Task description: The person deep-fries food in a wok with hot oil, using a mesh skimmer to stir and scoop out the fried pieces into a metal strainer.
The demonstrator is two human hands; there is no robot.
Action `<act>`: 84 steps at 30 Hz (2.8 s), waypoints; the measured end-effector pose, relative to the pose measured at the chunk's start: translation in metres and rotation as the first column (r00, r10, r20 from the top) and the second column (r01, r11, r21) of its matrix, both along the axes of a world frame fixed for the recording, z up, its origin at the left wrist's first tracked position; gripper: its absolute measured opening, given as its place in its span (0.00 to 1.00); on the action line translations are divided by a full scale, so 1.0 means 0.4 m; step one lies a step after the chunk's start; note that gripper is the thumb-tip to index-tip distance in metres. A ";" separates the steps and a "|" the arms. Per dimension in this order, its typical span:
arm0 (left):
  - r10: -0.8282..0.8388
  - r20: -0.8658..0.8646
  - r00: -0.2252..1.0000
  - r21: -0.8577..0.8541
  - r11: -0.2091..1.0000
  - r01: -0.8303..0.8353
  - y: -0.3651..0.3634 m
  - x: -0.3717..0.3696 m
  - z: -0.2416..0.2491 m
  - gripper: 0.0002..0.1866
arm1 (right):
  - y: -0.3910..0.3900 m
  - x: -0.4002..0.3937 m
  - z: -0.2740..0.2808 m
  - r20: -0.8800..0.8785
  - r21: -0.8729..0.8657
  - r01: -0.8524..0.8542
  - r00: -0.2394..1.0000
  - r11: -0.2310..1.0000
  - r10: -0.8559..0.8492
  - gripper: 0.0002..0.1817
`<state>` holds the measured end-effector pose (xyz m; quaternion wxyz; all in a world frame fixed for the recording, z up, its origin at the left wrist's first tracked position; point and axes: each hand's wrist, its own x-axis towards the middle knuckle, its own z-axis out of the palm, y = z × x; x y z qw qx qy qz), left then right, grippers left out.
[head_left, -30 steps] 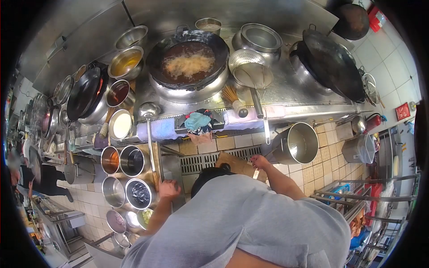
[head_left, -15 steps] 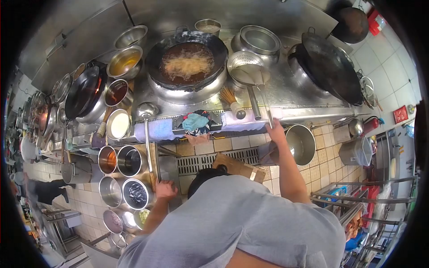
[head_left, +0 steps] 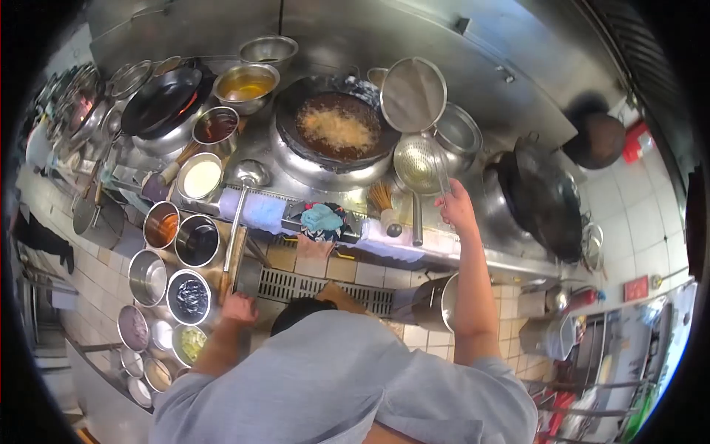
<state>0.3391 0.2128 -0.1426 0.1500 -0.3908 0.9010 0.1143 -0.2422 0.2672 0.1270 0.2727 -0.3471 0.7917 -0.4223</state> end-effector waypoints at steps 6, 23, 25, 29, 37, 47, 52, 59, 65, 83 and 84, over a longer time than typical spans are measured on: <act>-0.041 0.008 0.999 -0.044 0.998 0.042 0.000 0.001 0.033 0.19 | -0.147 -0.055 0.078 -0.259 0.225 -0.127 0.948 0.966 0.185 0.33; -0.049 0.124 0.991 -0.010 0.999 0.050 0.005 -0.008 0.042 0.23 | -0.316 0.037 -0.223 0.903 -0.087 -0.239 0.391 0.967 0.177 0.12; -0.056 0.074 0.996 -0.023 0.998 0.057 0.006 -0.008 0.036 0.23 | -0.301 0.049 -0.225 0.891 -0.110 -0.239 0.406 0.965 0.202 0.12; -0.069 0.009 0.998 -0.039 0.997 0.070 0.004 0.007 0.015 0.22 | -0.245 0.016 -0.208 0.856 -0.180 -0.267 0.431 0.947 0.284 0.13; -0.070 -0.003 0.998 -0.063 0.996 0.069 0.007 -0.010 0.020 0.20 | -0.176 0.064 -0.023 0.512 -0.060 -0.303 0.809 0.951 0.290 0.20; -0.079 -0.070 0.994 -0.104 0.992 0.072 0.005 0.001 -0.026 0.20 | -0.172 0.138 0.021 -0.467 0.094 -0.389 0.796 0.916 0.386 0.24; -0.093 -0.066 0.994 -0.112 0.990 0.085 0.000 0.001 -0.034 0.18 | -0.152 0.084 0.100 -0.411 0.068 -0.356 0.841 0.932 0.352 0.25; 0.168 -0.331 0.929 -0.037 0.981 -0.191 0.108 -0.040 0.050 0.12 | -0.248 -0.167 0.052 -0.279 0.190 -0.304 0.895 0.934 0.348 0.24; 0.843 -0.264 0.468 0.540 0.531 -0.653 0.290 0.017 -0.121 0.15 | -0.279 -0.124 -0.043 0.104 0.374 -0.283 0.959 0.883 0.263 0.17; 0.798 -0.045 0.601 0.735 0.434 -0.521 0.197 0.196 -0.421 0.17 | -0.264 -0.014 -0.203 0.839 0.003 -0.337 0.513 0.941 0.181 0.13; 0.784 -0.053 0.619 0.730 0.453 -0.511 0.176 0.186 -0.421 0.17 | -0.268 0.018 -0.202 0.860 -0.054 -0.330 0.464 0.942 0.212 0.10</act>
